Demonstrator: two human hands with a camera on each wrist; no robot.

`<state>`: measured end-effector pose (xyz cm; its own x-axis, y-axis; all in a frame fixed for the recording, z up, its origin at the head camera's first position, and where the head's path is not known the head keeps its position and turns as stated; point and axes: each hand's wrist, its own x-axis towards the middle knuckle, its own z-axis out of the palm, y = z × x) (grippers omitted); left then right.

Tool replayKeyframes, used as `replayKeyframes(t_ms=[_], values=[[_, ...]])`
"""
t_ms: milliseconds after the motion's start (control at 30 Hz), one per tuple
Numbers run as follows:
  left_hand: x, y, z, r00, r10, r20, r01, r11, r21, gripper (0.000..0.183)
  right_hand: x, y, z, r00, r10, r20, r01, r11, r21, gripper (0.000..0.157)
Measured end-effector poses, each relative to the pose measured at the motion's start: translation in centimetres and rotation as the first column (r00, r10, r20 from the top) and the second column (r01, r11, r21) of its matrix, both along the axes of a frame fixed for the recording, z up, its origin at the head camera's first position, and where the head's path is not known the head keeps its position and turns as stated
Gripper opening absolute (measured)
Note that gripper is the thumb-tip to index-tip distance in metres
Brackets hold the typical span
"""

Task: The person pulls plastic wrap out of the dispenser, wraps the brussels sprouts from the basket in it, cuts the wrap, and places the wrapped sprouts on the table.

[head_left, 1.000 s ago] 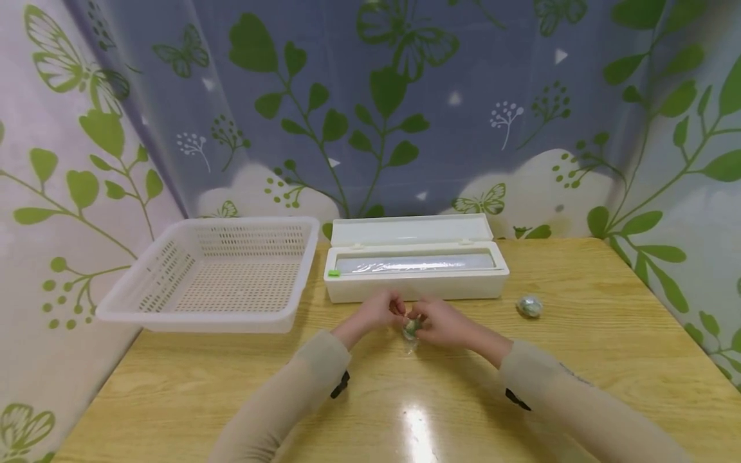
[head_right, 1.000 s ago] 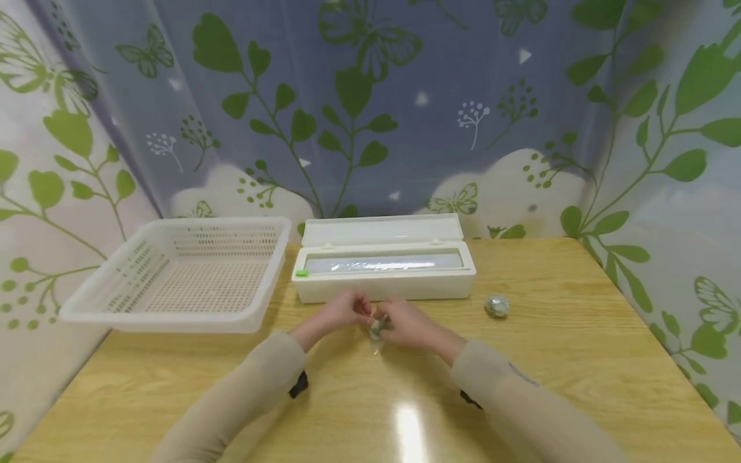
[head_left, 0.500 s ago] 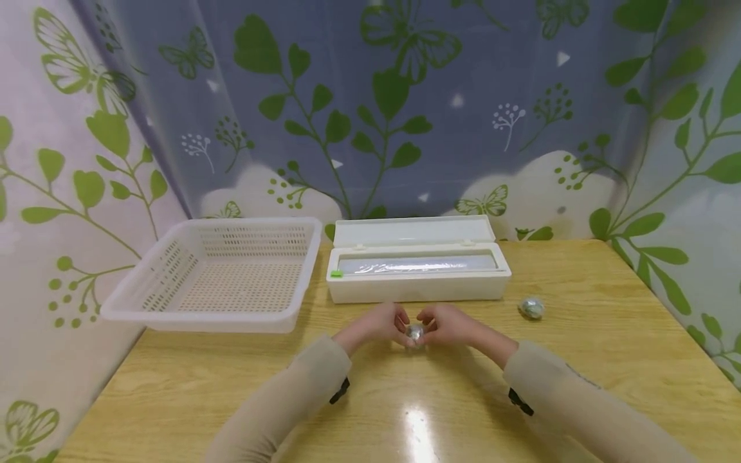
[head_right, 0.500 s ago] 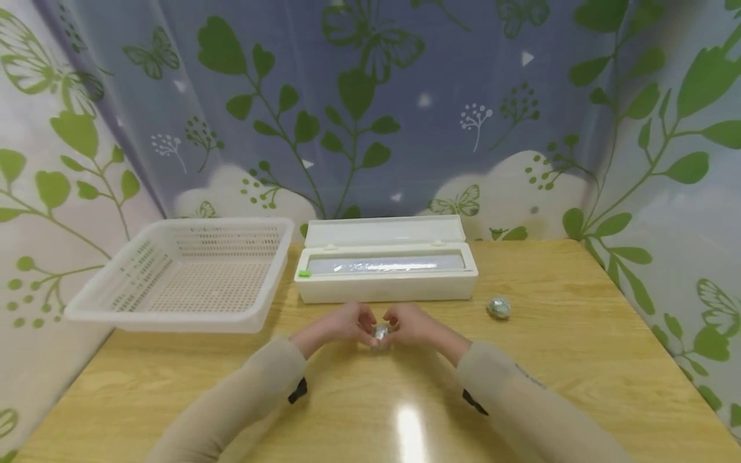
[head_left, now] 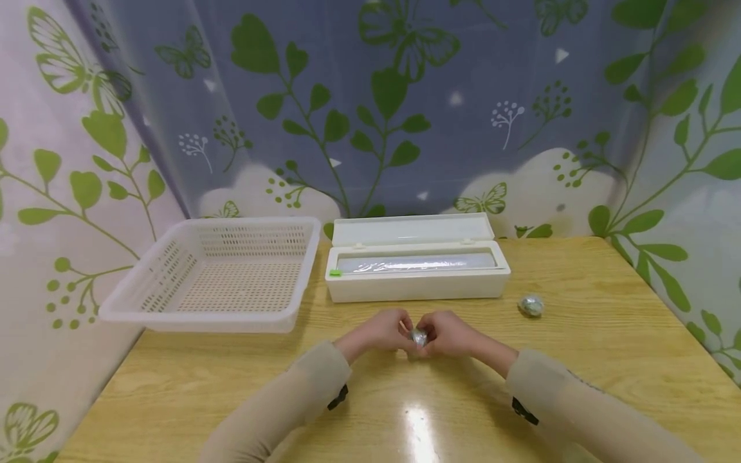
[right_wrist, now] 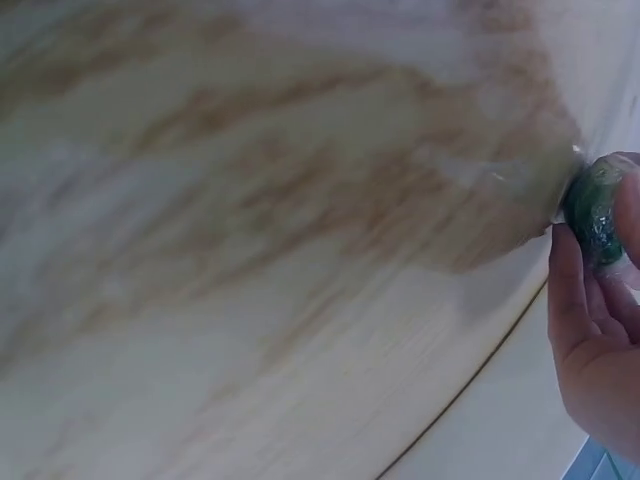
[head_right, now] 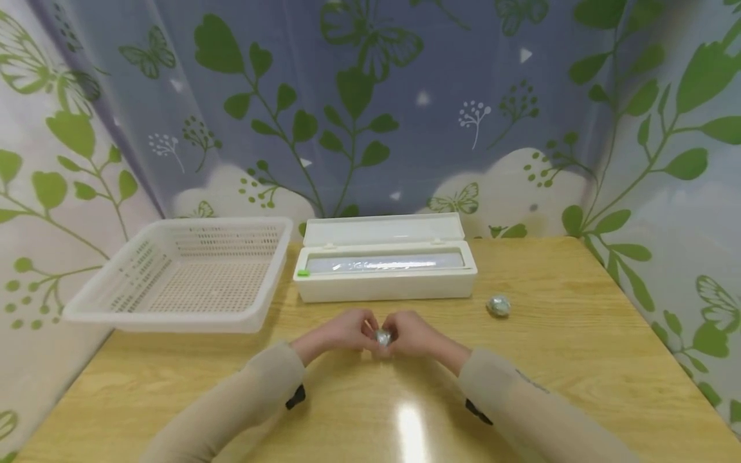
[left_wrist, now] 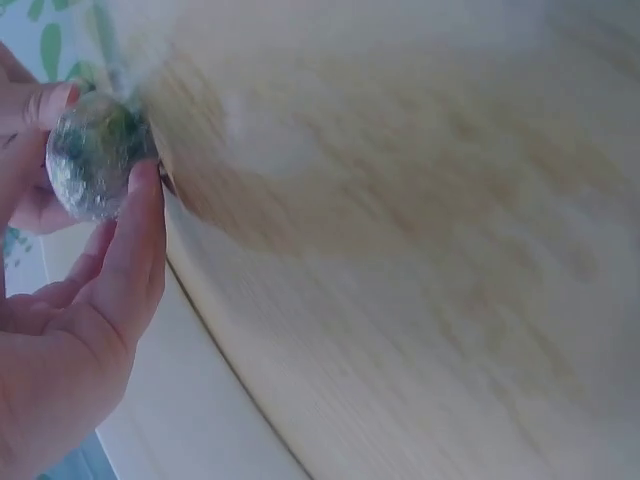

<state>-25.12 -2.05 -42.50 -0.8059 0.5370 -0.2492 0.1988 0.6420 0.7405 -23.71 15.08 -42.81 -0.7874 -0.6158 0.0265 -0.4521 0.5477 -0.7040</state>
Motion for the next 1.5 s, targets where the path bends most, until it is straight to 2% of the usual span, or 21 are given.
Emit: replayKeyframes(t_ms=[133,267,367,467,567,667,800,967,1100,1200,1367,1500], values=[[-0.1,0.2,0.1,0.999,0.036,0.03,-0.036,0.999,0.0,0.026,0.0,-0.2,0.1,0.999,-0.026,-0.026,0.026,0.999,0.022,0.036],[0.0,0.5,0.6,1.0,0.024,-0.017,-0.024,0.999,-0.024,0.024,-0.1,-0.2,0.2,0.997,-0.031,-0.078,0.035,0.998,0.055,0.042],[0.3,0.7,0.7,0.998,0.01,-0.055,-0.012,0.999,-0.043,0.025,0.1,0.0,0.4,0.997,0.008,-0.08,-0.004,0.999,0.049,0.038],[0.8,0.7,0.6,0.997,0.002,-0.078,-0.007,0.998,-0.06,0.028,0.5,0.3,0.4,0.997,0.067,-0.047,-0.065,0.997,0.037,0.034],[1.2,0.6,0.4,0.998,-0.003,-0.07,-0.001,0.998,-0.057,0.027,0.9,0.8,0.4,0.994,0.112,-0.004,-0.112,0.994,0.012,0.03],[1.4,0.5,0.2,0.997,-0.011,-0.082,0.006,0.998,-0.056,0.026,1.0,1.0,0.4,0.993,0.113,0.042,-0.112,0.993,-0.024,0.029],[1.4,0.4,0.0,0.997,-0.015,-0.078,0.012,0.999,-0.047,0.027,0.8,0.9,0.2,0.985,0.056,0.164,-0.038,0.993,-0.11,0.028],[1.4,0.3,0.0,0.999,-0.011,-0.048,0.011,1.0,-0.006,0.026,0.6,0.5,-0.3,0.932,-0.055,0.358,0.136,0.969,-0.207,0.026],[1.3,0.3,0.2,0.998,-0.015,-0.068,0.014,1.0,-0.013,0.026,0.3,-0.3,-0.3,0.897,-0.182,0.402,0.273,0.944,-0.183,0.022],[1.4,0.3,0.4,0.996,-0.027,-0.081,0.025,0.999,-0.032,0.027,0.0,-0.8,-0.1,0.873,-0.25,0.419,0.345,0.924,-0.168,0.018],[1.3,0.3,0.4,0.992,-0.045,-0.12,0.037,0.997,-0.073,0.028,-0.2,-1.0,0.0,0.855,-0.273,0.442,0.377,0.911,-0.166,0.013],[1.1,0.2,0.2,0.987,-0.042,-0.153,0.03,0.996,-0.083,0.029,-0.4,-1.0,0.1,0.879,-0.224,0.42,0.322,0.93,-0.178,0.01]])
